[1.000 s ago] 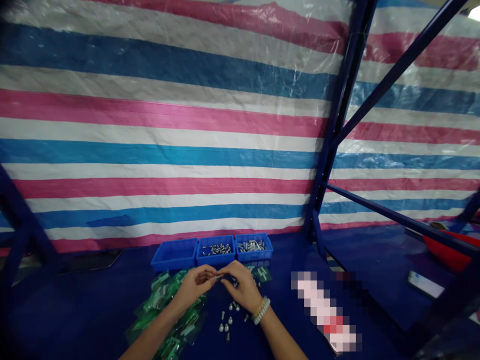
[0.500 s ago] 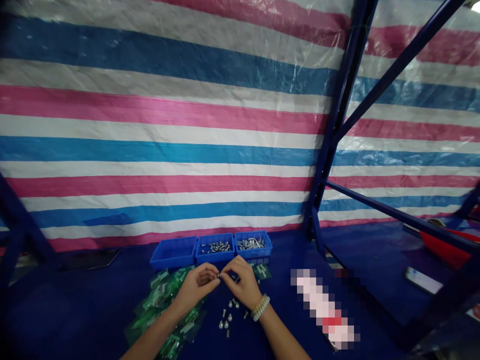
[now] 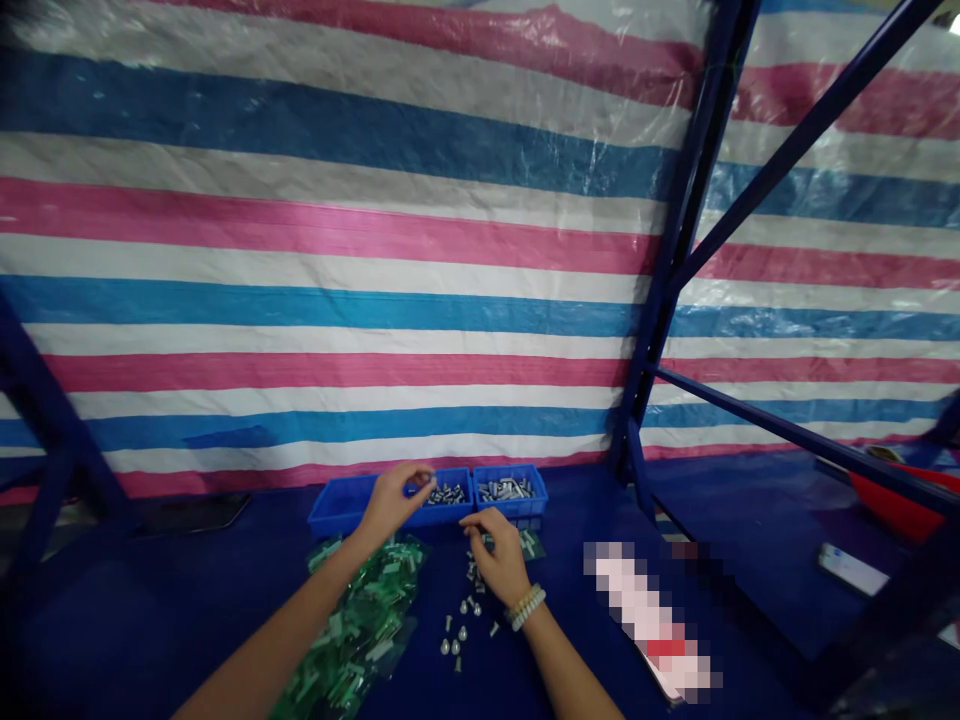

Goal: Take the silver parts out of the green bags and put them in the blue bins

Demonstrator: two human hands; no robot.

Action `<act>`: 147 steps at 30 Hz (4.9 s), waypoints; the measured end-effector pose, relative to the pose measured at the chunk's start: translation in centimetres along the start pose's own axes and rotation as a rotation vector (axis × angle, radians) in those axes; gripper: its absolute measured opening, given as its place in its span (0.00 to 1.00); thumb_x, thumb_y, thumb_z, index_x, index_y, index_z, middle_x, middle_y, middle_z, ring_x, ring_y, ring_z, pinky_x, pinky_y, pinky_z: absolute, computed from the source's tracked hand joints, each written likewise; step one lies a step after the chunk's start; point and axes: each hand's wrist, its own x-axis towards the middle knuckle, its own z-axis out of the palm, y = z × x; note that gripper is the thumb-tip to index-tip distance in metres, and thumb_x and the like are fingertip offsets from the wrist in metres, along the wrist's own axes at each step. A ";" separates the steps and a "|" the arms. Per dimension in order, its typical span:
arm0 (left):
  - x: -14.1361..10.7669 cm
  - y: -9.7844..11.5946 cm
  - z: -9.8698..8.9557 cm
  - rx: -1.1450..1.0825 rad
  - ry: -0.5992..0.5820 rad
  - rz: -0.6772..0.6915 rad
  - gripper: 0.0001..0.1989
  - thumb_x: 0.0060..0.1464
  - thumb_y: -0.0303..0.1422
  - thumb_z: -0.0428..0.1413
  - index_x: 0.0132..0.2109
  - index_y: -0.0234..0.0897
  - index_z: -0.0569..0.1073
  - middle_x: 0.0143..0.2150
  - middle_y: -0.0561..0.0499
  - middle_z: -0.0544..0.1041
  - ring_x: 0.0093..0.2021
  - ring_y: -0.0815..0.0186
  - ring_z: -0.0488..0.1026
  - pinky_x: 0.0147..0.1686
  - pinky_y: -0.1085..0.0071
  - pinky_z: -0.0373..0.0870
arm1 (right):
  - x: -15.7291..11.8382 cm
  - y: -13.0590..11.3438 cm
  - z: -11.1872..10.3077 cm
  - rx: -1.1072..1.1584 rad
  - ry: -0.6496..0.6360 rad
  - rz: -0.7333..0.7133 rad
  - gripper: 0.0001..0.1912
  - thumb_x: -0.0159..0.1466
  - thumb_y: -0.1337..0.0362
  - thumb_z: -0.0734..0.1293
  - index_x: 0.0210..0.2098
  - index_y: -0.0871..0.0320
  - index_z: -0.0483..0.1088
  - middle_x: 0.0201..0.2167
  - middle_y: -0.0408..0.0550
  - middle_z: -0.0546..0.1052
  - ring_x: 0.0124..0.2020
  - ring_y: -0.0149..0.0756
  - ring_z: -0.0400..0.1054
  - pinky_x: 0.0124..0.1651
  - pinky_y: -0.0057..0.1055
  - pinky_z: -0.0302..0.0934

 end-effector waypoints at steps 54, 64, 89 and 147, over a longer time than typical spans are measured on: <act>-10.6 4.9 -0.2 -0.024 -0.500 0.123 0.05 0.50 0.25 0.56 0.34 0.39 0.73 0.37 0.51 0.76 0.40 0.62 0.71 0.43 0.66 0.65 | 0.0 1.6 -0.7 -0.091 0.213 0.002 0.10 0.62 0.68 0.60 0.35 0.57 0.74 0.29 0.46 0.76 0.32 0.37 0.70 0.38 0.34 0.64; -7.7 1.8 0.3 -0.450 -0.142 -0.266 0.09 0.56 0.36 0.54 0.40 0.37 0.76 0.37 0.47 0.77 0.39 0.62 0.75 0.39 0.67 0.72 | -0.4 -1.7 0.7 0.009 -0.010 -0.128 0.10 0.64 0.69 0.60 0.40 0.56 0.73 0.32 0.49 0.77 0.35 0.38 0.70 0.39 0.34 0.65; -8.7 3.9 1.2 -0.432 -0.084 -0.291 0.05 0.52 0.33 0.57 0.34 0.36 0.73 0.29 0.51 0.76 0.31 0.65 0.74 0.34 0.70 0.72 | -0.7 -2.9 0.9 0.026 -0.214 -0.145 0.10 0.67 0.66 0.58 0.33 0.57 0.69 0.28 0.47 0.72 0.31 0.36 0.66 0.36 0.32 0.60; -5.6 0.2 -0.7 0.086 -0.055 -0.031 0.12 0.58 0.27 0.47 0.42 0.39 0.74 0.42 0.46 0.78 0.47 0.58 0.73 0.49 0.62 0.66 | -0.5 2.5 1.5 -0.474 -0.464 0.082 0.11 0.57 0.77 0.64 0.31 0.57 0.76 0.31 0.49 0.77 0.38 0.40 0.69 0.49 0.34 0.58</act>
